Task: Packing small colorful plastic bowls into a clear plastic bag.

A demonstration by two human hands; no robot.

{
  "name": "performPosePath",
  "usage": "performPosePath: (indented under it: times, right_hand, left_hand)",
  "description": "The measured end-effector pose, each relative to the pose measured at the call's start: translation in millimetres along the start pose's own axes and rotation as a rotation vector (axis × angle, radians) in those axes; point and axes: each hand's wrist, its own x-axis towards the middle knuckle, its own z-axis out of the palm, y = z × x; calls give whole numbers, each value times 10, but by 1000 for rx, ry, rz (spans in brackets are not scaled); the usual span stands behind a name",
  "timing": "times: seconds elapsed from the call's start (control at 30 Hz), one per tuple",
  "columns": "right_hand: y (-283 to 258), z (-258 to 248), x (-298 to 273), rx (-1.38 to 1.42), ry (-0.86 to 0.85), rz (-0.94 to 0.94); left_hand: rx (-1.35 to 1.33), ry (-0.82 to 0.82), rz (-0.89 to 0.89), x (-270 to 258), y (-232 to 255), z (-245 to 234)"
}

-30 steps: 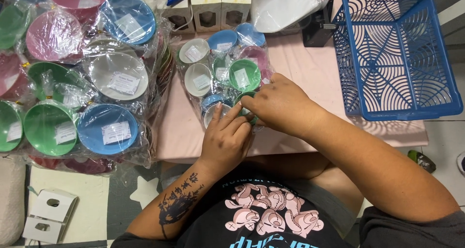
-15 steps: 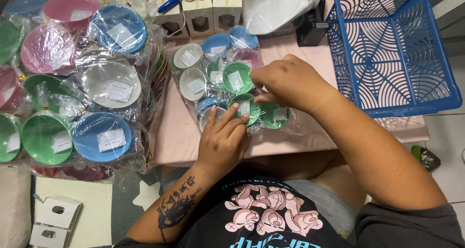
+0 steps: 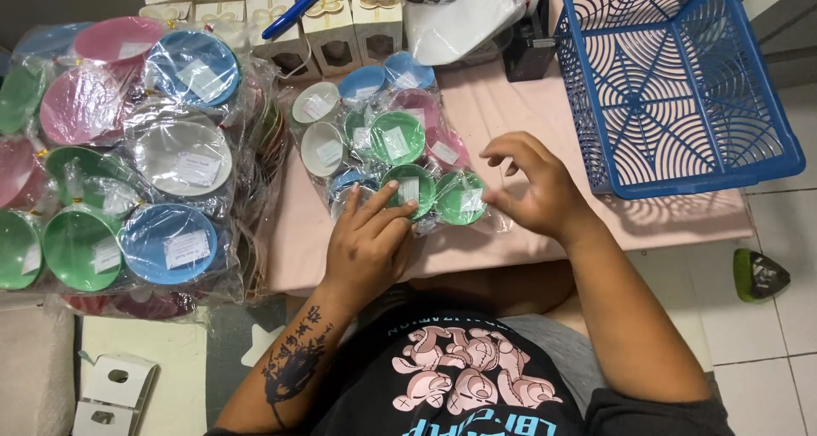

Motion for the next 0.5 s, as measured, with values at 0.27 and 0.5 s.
performPosePath:
  times: [0.27, 0.5]
  right_hand:
    - [-86, 139, -537, -224, 4, -368]
    - [-235, 233, -359, -206, 131, -418]
  left_hand:
    - [-11, -71, 30, -1, -153, -174]
    - [123, -164, 80, 132, -63, -346]
